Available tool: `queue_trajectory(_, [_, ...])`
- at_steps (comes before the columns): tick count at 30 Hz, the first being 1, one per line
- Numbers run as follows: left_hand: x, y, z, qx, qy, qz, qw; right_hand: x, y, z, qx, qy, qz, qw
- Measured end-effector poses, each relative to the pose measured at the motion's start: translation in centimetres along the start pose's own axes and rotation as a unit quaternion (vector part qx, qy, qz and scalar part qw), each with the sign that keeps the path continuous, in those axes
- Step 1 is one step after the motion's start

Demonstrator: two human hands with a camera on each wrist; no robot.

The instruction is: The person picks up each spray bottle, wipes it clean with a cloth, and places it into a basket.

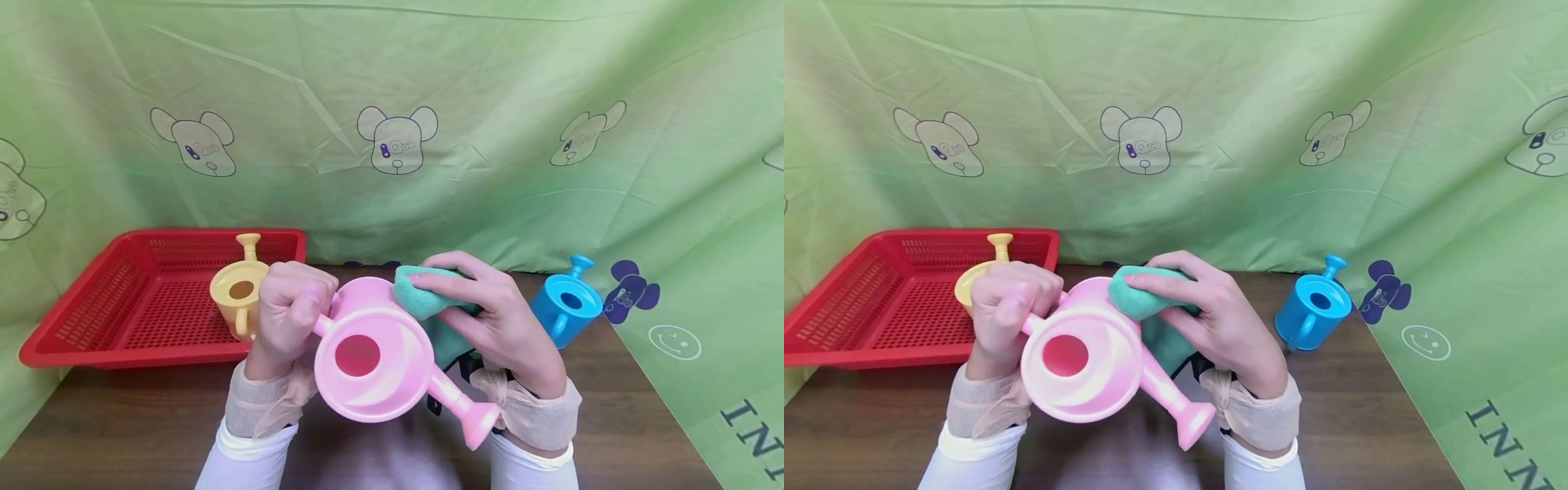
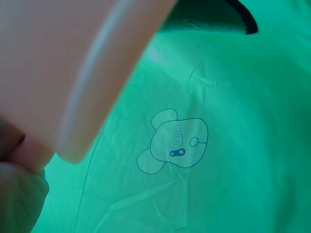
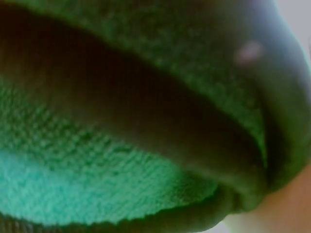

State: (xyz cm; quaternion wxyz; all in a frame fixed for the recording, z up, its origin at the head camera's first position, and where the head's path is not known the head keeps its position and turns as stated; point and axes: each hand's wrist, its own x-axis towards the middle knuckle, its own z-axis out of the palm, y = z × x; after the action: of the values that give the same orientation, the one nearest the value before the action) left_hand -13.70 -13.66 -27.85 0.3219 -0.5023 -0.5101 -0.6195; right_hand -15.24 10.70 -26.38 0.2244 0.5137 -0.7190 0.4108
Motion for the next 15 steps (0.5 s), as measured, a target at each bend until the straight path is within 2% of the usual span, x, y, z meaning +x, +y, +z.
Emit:
queue_trajectory(7, [0.3,0.1,0.8,0.059,-0.051,0.038,0.9962,0.1,1.1,0.4,-0.031,-0.016,0.028,0.999])
queue_trajectory(15, [0.4,0.2,1.8,0.092,-0.085,0.041,0.9913,0.1,2.2,0.9,-0.037,-0.043,0.063,0.996])
